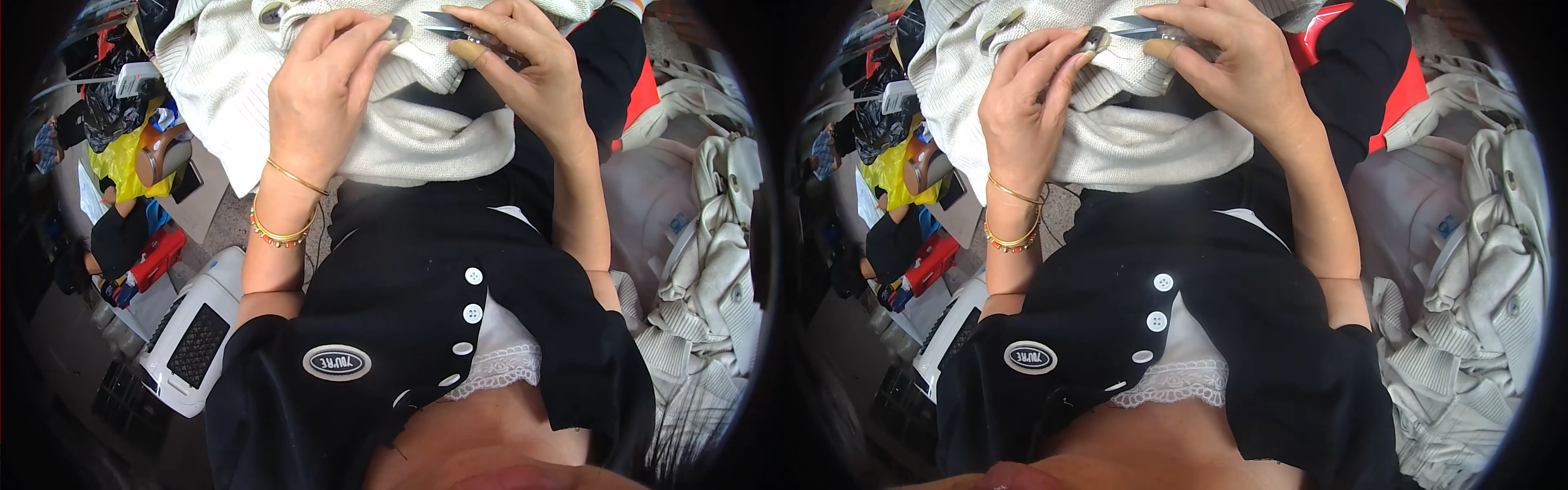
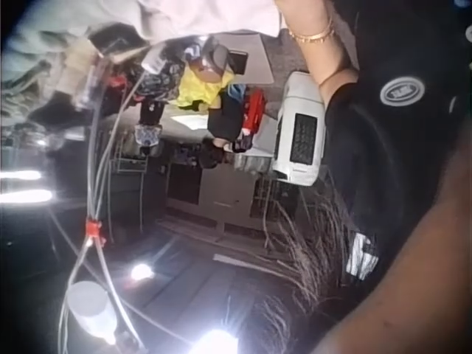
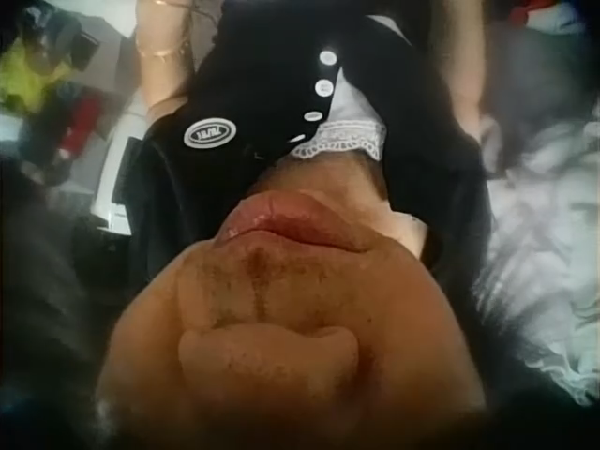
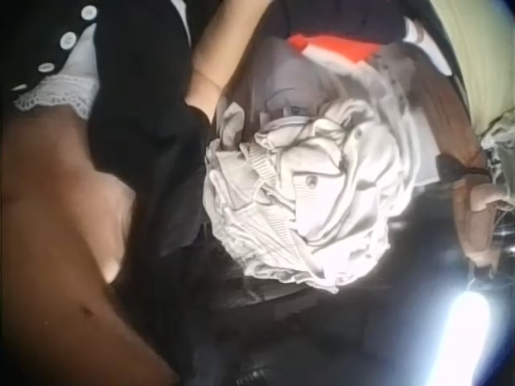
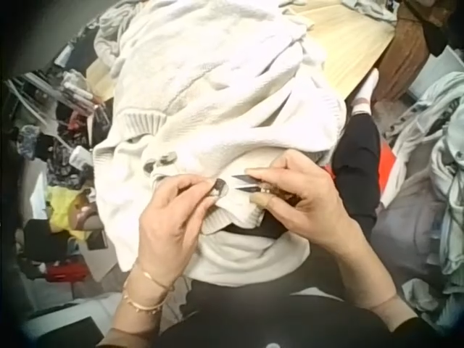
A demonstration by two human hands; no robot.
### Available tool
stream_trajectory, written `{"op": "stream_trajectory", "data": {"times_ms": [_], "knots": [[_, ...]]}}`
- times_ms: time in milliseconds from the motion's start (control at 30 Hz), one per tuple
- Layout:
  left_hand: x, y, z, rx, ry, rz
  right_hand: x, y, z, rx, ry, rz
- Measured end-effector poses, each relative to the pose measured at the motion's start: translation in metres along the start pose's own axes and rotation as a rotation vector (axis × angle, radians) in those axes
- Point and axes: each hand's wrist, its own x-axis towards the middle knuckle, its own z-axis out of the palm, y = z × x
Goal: Trimming loose threads and cleaning buttons on finished sweaters using small snips at a garment factory workstation.
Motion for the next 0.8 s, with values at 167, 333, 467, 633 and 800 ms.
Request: {"op": "stream_trajectory", "data": {"times_ms": [167,333,467,633,800], "knots": [[-0.001,-0.003,0.001,0.035,0.015,0.031,0.001,0.003,0.000,-0.011,-0.030,-0.002],[0.000,-0.004,0.004,0.047,0.001,0.021,-0.001,0.004,0.000,0.046,-0.047,0.027],[0.000,-0.010,0.010,0.029,0.086,0.059,-0.003,0.002,-0.001,0.016,-0.078,0.047],[0.002,-0.009,0.011,-0.099,0.142,0.019,-0.006,0.012,0.003,-0.023,-0.071,0.003],[-0.001,-0.008,0.010,-0.234,0.168,-0.095,-0.004,0.019,0.005,-0.095,-0.056,-0.097]]}}
